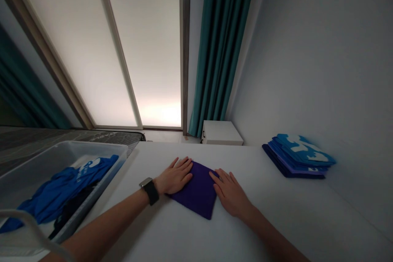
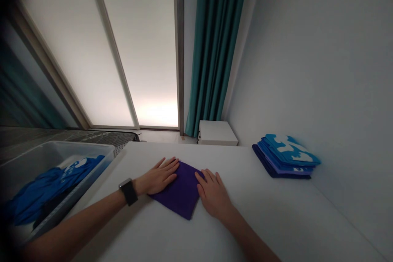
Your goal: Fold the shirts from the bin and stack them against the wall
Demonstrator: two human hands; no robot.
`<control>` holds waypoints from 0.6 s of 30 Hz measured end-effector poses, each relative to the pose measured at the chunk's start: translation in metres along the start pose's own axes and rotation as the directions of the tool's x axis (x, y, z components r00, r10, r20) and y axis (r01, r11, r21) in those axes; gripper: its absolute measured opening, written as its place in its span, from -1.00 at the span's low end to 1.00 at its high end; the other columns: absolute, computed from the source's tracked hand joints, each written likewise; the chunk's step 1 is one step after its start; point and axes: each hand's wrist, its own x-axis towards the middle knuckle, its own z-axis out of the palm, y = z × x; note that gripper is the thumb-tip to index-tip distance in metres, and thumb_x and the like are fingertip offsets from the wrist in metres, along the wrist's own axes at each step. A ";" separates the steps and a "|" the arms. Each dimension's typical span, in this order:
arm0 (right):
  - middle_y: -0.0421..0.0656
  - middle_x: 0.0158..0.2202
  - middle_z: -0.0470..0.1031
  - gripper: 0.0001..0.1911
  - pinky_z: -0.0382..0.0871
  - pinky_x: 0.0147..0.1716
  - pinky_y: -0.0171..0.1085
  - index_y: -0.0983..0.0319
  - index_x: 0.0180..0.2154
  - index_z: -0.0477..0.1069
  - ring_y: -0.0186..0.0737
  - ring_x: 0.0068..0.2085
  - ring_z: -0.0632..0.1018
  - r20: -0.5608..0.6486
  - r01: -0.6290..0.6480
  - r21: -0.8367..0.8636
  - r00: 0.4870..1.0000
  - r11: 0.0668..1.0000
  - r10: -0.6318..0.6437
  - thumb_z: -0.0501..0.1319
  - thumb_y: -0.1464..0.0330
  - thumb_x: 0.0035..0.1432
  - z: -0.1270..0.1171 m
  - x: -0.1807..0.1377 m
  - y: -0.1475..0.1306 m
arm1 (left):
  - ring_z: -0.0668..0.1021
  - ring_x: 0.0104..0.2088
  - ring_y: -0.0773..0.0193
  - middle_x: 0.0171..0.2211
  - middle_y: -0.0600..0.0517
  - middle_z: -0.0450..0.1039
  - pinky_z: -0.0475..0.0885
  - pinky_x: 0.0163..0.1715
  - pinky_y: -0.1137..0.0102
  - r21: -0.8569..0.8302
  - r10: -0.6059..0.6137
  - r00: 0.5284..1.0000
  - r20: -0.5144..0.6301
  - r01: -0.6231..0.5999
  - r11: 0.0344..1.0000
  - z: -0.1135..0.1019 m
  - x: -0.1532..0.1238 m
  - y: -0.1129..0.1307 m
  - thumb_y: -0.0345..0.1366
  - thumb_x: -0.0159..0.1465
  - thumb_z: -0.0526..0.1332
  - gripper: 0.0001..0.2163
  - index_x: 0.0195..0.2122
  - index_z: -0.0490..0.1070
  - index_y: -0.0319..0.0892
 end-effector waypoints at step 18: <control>-0.16 -0.37 0.51 -0.78 0.20 -0.22 -0.25 0.21 -0.31 0.43 -0.21 -0.27 0.49 0.016 -0.059 0.094 0.998 0.994 0.058 0.03 0.39 0.32 -0.022 -0.007 -0.030 | 0.35 0.15 0.11 0.15 -0.09 0.33 0.18 0.18 0.15 -0.059 0.130 0.932 -0.339 -0.159 0.985 -0.008 -0.012 0.011 -0.23 0.40 -0.02 -0.66 0.16 0.30 -0.11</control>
